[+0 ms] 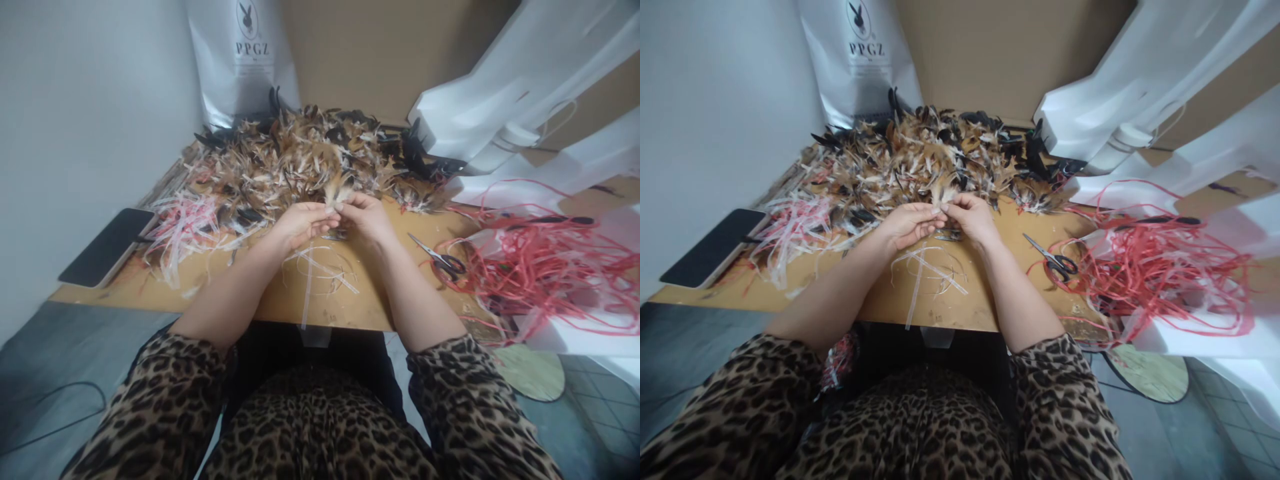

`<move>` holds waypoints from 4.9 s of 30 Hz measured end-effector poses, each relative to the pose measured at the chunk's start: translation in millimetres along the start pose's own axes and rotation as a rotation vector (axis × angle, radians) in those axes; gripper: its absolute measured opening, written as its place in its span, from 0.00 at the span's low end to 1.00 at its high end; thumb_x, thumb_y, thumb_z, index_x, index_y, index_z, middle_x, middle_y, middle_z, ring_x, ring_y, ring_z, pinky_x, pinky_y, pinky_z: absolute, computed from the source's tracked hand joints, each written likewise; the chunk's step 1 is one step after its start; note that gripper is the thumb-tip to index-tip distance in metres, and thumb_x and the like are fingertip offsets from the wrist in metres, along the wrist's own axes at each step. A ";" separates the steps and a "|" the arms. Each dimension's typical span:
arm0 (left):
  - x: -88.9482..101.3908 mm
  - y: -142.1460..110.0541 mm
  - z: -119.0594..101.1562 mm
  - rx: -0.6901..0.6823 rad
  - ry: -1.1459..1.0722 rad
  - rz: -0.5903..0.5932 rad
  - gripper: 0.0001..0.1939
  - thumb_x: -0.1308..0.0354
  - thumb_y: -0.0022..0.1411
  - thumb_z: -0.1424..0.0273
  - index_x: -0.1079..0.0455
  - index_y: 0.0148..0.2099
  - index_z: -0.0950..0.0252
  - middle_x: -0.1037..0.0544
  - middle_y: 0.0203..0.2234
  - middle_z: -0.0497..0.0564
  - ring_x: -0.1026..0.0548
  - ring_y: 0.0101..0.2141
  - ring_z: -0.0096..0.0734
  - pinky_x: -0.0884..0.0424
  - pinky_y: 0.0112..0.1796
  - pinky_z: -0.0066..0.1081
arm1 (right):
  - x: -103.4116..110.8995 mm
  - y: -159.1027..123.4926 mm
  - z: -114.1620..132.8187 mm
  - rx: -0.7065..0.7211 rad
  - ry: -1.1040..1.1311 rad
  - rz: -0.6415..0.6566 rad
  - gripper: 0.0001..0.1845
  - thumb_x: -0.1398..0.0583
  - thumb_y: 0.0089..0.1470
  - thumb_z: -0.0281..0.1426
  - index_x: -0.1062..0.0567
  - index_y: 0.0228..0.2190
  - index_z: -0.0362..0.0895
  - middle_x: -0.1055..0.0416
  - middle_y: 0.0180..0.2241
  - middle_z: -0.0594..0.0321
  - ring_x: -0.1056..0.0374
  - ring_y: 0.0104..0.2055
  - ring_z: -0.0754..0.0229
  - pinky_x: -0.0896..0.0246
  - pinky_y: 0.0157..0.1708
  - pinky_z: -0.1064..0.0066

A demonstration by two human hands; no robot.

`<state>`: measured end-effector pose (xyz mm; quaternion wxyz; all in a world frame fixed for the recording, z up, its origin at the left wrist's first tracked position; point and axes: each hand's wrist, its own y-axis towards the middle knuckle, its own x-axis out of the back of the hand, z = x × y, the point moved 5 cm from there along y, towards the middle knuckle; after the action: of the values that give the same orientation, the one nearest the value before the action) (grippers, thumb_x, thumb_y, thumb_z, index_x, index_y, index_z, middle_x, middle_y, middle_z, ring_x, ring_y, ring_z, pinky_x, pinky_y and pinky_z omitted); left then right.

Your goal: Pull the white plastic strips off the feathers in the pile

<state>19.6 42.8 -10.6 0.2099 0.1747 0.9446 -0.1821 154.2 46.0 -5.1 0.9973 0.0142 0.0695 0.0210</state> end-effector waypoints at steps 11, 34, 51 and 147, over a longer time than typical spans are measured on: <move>-5.1 -3.8 -3.9 -0.109 0.129 -0.038 0.02 0.37 0.57 0.78 0.26 0.32 0.73 0.21 0.24 0.53 0.24 0.23 0.20 0.30 0.26 0.20 | 2.3 -1.2 2.9 -0.012 0.076 -0.055 0.21 0.27 0.31 0.40 0.30 0.22 0.44 0.33 0.17 0.72 0.38 0.19 0.69 0.41 0.22 0.75; 5.2 4.1 1.7 -0.112 -0.103 -0.039 0.03 0.35 0.54 0.76 0.25 0.33 0.71 0.19 0.30 0.54 0.22 0.30 0.23 0.27 0.38 0.25 | -10.0 -18.1 25.5 0.556 -1.005 -0.094 0.13 0.39 0.53 0.38 0.26 0.40 0.44 0.27 0.36 0.58 0.33 0.37 0.58 0.40 0.39 0.68; 25.7 6.2 -21.8 -0.251 -0.060 -0.157 0.05 0.35 0.54 0.74 0.27 0.32 0.70 0.18 0.30 0.54 0.20 0.30 0.25 0.27 0.33 0.21 | 4.0 -6.5 22.7 0.377 -0.923 0.015 0.08 0.40 0.52 0.35 0.23 0.30 0.43 0.25 0.29 0.62 0.33 0.30 0.61 0.42 0.34 0.70; 10.9 1.4 15.0 0.073 -0.159 0.052 0.06 0.44 0.61 0.82 0.25 0.35 0.73 0.19 0.29 0.54 0.24 0.24 0.17 0.32 0.25 0.16 | -18.3 -3.8 -8.5 -0.233 0.385 0.055 0.22 0.26 0.27 0.36 0.28 0.25 0.41 0.31 0.16 0.69 0.39 0.19 0.71 0.51 0.16 0.82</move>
<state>15.9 40.5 -28.7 0.2822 0.1918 0.9129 -0.2241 135.0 41.6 -11.1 0.9595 -0.1036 0.2552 0.0584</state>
